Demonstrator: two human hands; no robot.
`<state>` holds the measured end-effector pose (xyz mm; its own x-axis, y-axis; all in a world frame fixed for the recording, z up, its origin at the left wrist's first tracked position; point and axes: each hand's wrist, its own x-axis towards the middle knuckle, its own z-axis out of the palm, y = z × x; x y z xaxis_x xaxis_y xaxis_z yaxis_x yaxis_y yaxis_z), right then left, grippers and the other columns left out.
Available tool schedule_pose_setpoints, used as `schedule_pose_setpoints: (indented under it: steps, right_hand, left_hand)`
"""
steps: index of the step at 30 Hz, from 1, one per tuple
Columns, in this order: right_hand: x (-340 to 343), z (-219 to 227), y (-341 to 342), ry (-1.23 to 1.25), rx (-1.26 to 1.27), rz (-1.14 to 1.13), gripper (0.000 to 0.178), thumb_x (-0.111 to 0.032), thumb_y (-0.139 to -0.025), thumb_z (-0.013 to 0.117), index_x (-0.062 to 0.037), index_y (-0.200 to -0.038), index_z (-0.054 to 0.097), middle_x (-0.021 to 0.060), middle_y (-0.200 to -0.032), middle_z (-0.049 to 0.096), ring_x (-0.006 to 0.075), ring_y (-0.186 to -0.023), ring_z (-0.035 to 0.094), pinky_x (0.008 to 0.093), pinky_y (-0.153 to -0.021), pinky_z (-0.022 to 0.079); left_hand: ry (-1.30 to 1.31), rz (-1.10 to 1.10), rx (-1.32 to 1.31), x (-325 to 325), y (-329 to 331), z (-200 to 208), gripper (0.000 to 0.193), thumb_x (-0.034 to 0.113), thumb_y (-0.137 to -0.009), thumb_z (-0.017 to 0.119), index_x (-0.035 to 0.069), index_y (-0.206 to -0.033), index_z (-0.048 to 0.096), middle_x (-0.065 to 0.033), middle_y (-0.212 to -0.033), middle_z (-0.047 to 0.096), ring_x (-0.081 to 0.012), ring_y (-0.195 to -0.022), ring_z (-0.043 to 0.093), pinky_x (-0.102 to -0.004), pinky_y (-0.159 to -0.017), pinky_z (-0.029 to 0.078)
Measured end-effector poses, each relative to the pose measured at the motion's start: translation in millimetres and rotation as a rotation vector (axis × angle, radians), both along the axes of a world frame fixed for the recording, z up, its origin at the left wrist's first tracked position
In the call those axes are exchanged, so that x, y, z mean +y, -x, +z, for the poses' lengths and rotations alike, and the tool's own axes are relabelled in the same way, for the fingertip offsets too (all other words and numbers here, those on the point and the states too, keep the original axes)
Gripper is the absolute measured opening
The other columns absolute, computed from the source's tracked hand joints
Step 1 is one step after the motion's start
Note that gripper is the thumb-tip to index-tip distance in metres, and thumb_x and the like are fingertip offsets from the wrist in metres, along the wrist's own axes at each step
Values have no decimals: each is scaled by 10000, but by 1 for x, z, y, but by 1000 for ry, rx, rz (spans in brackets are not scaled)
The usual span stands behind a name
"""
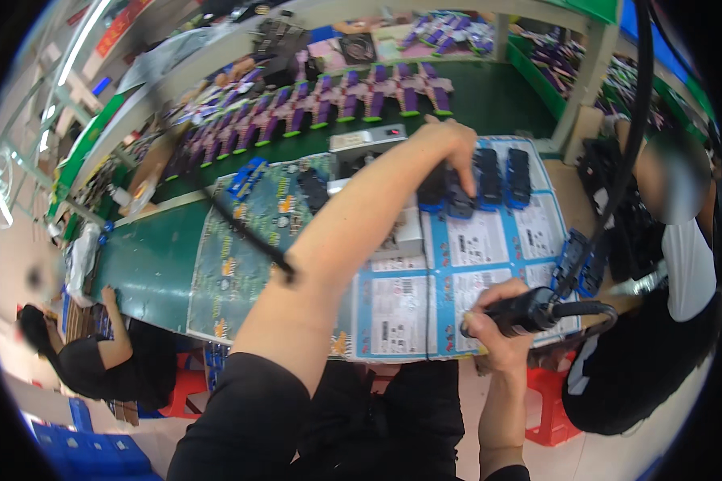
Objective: Assembling toy car components using an electric screwdriver.
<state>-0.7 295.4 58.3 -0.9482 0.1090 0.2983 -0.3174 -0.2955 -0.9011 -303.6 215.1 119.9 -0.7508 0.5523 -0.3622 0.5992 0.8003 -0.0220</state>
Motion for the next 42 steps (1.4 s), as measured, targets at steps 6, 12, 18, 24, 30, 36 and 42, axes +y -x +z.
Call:
schedule_pose_setpoints:
  steps: [6,12,18,24,30,36,42]
  right_hand:
    - [-7,-7,-6,-86,18,-36,293,-17,-737,789,-39,-915,557,44,-754,568,94,-606,537,225,-572,440]
    - [-14,-1,-13,-57,-18,-123,241,-20,-776,736,-27,-905,532,54,-721,566,131,-563,576,256,-566,491]
    - [-31,29,0,187,252,-18,211,-44,-842,668,-48,-980,508,69,-704,534,162,-561,530,319,-567,488]
    - [-106,73,60,203,421,-14,152,-19,-876,650,-32,-947,516,63,-666,545,158,-567,554,321,-581,495]
    - [-135,69,94,-25,423,-135,162,-14,-844,715,-17,-869,555,52,-639,574,124,-528,562,282,-538,483]
    - [-148,76,104,-257,309,-148,197,-37,-822,753,-42,-797,557,32,-572,557,117,-470,547,271,-492,464]
    - [-142,81,112,-308,211,-68,238,-119,-828,759,-57,-720,556,18,-535,536,110,-440,513,263,-463,423]
  left_hand:
    - [-565,-247,146,-36,-27,-2,661,328,-511,913,46,-1051,657,-159,-1017,693,-362,-989,649,-433,-815,520]
    - [-1204,-213,132,-110,-144,56,446,189,-622,879,35,-956,625,-128,-840,678,-232,-797,667,-331,-697,497]
    - [-2191,422,-261,-245,-263,-8,277,144,-848,694,14,-1083,623,-44,-962,681,-178,-903,661,-390,-892,521]
    - [-2547,986,-610,-268,-297,-93,385,407,-986,539,32,-997,622,-100,-885,682,-236,-755,685,-405,-712,584]
    - [-2287,1100,-638,-241,-306,-116,257,285,-963,617,61,-1063,542,-100,-935,661,-230,-719,680,-384,-638,581]
    - [-2251,1015,-708,-247,-301,-119,221,209,-942,637,47,-1066,552,-114,-960,670,-232,-745,694,-376,-653,588]
    - [-2223,989,-657,-242,-303,-118,257,156,-921,661,23,-1126,579,-128,-1022,683,-210,-787,698,-355,-723,590]
